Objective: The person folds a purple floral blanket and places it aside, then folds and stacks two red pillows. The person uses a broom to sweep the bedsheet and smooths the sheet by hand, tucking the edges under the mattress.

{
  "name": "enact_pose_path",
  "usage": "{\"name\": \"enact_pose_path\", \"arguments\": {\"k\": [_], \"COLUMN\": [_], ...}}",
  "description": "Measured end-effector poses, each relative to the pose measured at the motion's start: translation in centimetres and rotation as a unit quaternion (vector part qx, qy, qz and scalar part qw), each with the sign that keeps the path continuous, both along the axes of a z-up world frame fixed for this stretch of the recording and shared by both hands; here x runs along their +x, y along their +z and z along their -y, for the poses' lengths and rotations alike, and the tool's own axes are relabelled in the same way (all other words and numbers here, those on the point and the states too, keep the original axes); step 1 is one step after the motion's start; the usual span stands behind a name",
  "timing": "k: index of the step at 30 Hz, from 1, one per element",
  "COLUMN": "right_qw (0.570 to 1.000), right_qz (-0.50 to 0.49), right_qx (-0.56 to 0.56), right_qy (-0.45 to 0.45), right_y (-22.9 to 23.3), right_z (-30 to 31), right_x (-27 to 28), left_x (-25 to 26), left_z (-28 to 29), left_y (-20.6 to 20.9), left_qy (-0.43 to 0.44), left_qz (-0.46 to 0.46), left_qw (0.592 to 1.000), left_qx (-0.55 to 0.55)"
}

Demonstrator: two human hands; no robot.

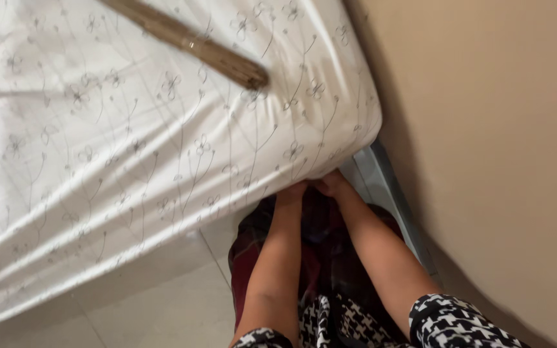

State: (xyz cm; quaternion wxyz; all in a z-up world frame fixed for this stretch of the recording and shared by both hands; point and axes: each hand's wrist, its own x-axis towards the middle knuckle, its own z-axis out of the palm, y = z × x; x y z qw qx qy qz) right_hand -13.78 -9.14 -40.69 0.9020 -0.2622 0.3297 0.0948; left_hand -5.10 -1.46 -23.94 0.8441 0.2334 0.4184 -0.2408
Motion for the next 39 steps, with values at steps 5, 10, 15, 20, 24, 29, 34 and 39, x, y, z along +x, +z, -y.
{"name": "enact_pose_path", "arguments": {"k": [5,10,15,20,24,29,34,39], "right_qw": [0.796,0.736,0.687,0.352,0.234,0.530,0.533,0.551], "right_qz": [-0.038,0.231,0.255,0.184,0.048,-0.022,0.002,-0.078], "right_qx": [-0.529,-0.400,-0.668,-0.917,-0.955,-0.772,-0.831,-0.804], "right_qy": [0.292,0.495,0.126,0.042,0.177,0.352,0.156,0.208], "right_y": [9.8,26.7,38.9,40.8,40.0,41.7,42.4,42.3], "right_z": [0.2,3.5,2.2,-2.2,-2.2,2.6,10.2,9.5], "right_x": [-0.7,-0.2,7.4,17.6,21.1,17.7,8.9,4.5], "left_x": [-1.3,-1.6,-0.7,-2.6,-6.4,5.3,16.1,16.9], "left_z": [-5.4,-10.2,-13.6,-16.3,-12.9,-13.4,-19.3,-21.8], "left_y": [-2.8,-8.7,-12.5,-5.4,7.2,20.2,21.9,22.0], "left_qy": [0.072,0.042,-0.067,-0.572,-0.536,-0.298,-0.278,-0.375], "left_qz": [0.010,0.017,0.053,0.120,0.532,0.526,0.321,0.352], "left_qw": [0.992,0.986,0.956,0.641,0.435,0.239,0.270,0.251], "left_qx": [0.108,0.161,0.280,0.497,0.491,0.760,0.864,0.820]}}
